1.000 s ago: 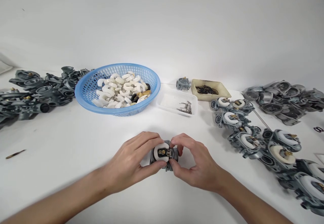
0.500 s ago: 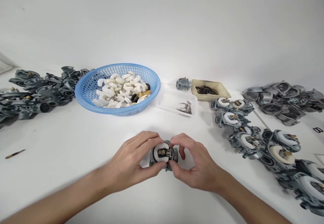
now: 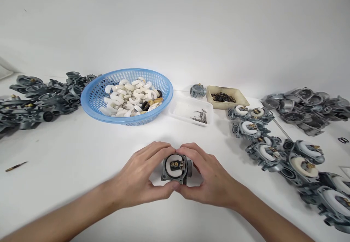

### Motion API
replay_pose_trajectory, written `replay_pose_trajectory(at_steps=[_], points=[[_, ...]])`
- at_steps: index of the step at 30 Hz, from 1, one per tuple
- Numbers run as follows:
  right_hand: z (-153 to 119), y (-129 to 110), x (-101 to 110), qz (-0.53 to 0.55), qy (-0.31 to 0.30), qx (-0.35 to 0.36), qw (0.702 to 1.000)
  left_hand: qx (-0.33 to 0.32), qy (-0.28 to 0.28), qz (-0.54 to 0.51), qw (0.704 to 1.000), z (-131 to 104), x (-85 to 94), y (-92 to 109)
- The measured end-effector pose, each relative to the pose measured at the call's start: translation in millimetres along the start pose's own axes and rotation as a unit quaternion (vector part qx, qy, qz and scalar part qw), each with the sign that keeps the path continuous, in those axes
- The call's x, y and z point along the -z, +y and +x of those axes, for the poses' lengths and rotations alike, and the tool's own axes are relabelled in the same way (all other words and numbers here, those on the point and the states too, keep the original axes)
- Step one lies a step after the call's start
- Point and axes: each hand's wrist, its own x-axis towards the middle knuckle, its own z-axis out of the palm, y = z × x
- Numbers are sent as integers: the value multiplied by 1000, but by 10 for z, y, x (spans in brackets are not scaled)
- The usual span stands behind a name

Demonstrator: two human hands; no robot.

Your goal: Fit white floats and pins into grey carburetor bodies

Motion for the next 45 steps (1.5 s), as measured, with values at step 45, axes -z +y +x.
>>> replay_pose_trajectory(at_steps=[45], points=[[5, -12, 11, -6, -6, 9, 1000, -12, 18, 7, 1000, 3, -5, -5]])
